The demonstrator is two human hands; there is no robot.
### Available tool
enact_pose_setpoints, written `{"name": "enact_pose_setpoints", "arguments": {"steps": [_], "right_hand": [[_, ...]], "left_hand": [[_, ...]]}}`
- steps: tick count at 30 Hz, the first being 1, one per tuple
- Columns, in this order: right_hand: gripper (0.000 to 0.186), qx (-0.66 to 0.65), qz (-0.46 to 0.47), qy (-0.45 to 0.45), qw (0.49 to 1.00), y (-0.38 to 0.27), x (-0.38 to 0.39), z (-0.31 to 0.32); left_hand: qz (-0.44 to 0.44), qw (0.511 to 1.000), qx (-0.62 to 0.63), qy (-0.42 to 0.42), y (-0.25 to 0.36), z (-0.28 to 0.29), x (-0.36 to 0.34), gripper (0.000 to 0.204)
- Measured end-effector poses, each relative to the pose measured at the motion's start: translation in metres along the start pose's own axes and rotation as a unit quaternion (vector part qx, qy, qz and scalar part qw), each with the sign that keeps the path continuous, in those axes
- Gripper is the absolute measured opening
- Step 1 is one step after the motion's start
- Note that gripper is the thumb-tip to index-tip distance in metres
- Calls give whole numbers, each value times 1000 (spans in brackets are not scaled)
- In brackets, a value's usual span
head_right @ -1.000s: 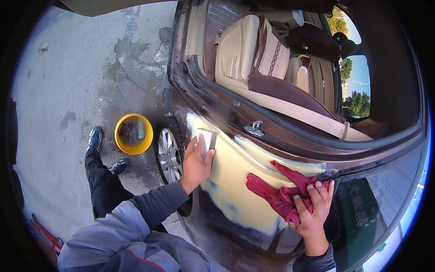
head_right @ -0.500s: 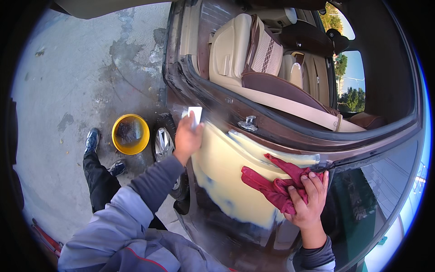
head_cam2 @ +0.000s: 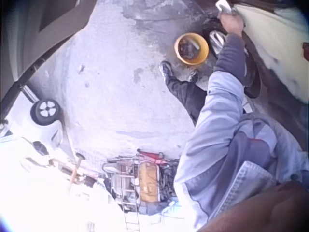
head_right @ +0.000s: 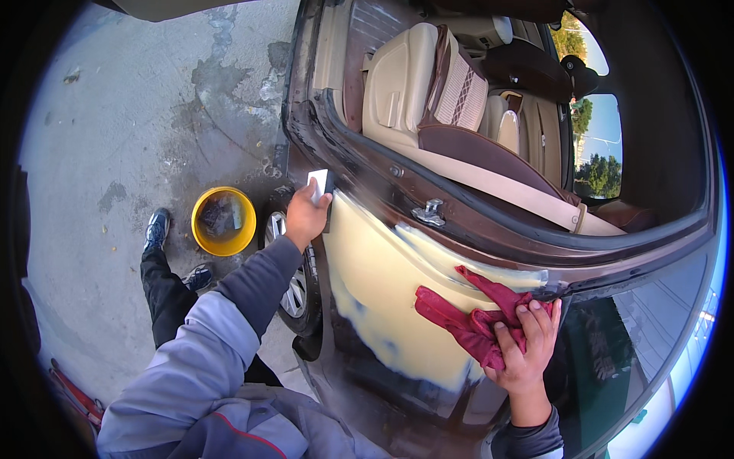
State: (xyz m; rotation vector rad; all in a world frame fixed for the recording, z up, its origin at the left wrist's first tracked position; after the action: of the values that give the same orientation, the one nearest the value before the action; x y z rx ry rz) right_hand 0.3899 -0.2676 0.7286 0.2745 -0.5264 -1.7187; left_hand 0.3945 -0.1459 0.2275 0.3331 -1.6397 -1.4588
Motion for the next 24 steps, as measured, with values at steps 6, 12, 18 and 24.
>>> {"name": "enact_pose_setpoints", "arguments": {"steps": [6, 12, 18, 24], "right_hand": [[51, -14, -5, -33, 999, 3, 7, -1], [54, 9, -21, -40, 999, 8, 15, -4], [55, 2, -9, -52, 999, 10, 13, -3], [37, 19, -27, -30, 999, 10, 13, 0]], "left_hand": [[-78, 996, -32, 25, 13, 20, 34, 71], [3, 997, -76, -23, -29, 14, -17, 69], [-85, 994, -58, 36, -44, 15, -8, 68], [-97, 993, -52, -46, -30, 19, 14, 70]]}}
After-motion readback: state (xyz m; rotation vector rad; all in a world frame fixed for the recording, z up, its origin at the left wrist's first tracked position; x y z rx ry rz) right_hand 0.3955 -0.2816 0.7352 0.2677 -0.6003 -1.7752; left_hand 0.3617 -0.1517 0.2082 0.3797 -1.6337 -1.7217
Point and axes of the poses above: each hand's wrist, its own x-axis away from the middle knuckle, its own z-axis out of the back of the hand, y = z × x, the point moved 8 cm from there along -x, towards the middle knuckle, and after that the axes turned 10 degrees about y, right-handed, at the moved point
